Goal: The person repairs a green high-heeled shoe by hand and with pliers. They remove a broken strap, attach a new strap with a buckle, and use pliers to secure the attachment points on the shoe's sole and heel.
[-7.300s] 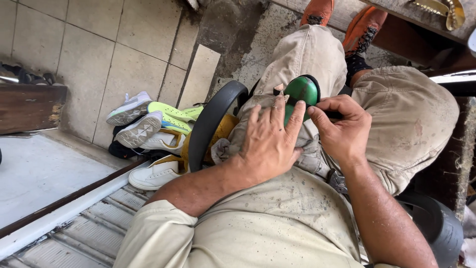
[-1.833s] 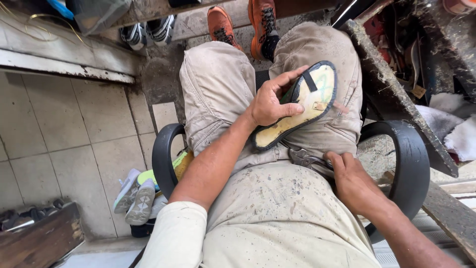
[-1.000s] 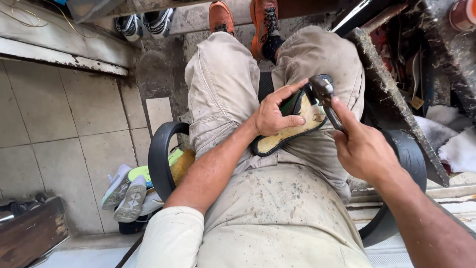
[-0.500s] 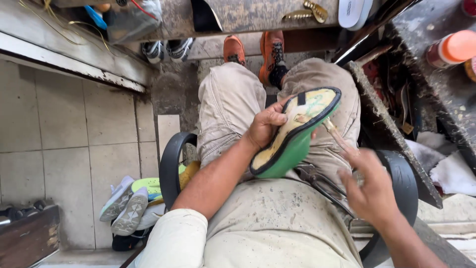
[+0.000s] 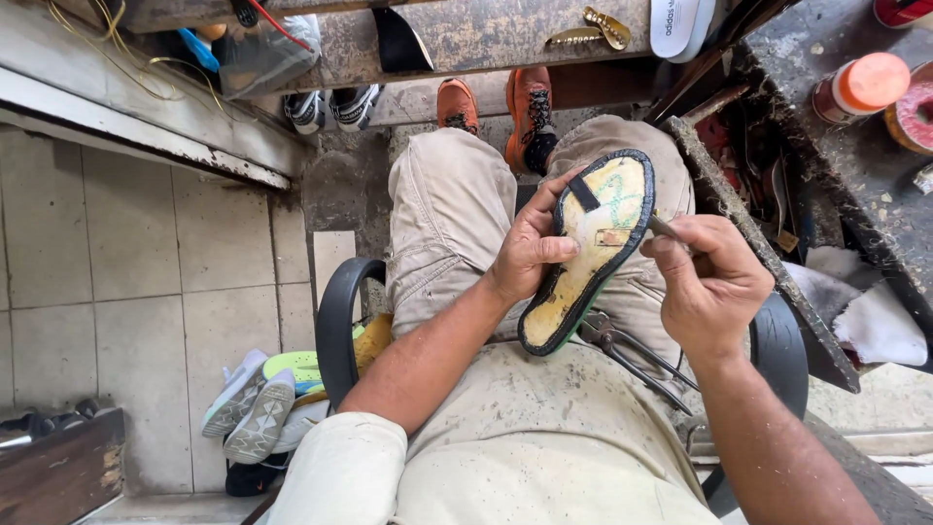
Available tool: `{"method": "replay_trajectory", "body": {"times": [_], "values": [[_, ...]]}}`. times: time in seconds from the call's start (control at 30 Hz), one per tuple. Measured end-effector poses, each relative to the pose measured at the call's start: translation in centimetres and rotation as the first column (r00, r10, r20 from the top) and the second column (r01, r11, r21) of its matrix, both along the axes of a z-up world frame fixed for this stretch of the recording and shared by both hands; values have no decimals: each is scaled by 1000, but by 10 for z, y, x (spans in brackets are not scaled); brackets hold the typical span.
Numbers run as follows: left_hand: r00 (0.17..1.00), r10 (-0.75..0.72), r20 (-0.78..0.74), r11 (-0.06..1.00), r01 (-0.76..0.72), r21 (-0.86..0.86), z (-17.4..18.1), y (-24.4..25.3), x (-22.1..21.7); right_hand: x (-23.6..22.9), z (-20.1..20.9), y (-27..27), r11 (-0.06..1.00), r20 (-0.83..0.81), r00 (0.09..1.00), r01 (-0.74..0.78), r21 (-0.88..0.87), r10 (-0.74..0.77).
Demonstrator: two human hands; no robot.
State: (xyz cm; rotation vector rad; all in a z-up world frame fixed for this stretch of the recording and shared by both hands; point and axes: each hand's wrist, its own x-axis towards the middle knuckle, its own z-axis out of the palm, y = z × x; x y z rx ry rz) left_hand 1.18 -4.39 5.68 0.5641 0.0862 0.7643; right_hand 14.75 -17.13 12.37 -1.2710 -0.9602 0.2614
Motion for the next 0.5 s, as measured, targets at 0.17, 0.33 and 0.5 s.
{"method": "replay_trajectory", "body": {"times": [0.17, 0.33, 0.5], "values": [[999, -28, -30, 999, 28, -25, -8, -3, -3, -2, -10, 0, 1000, 223, 975, 7, 8, -8], [997, -82, -15, 988, 79, -130, -29, -7, -4, 8, -14, 2, 993, 342, 932, -101, -69, 119], [987, -158, 27, 961, 160, -227, -63, -13, -1, 25, 4, 16, 956, 256, 936, -184, -231, 242]]}}
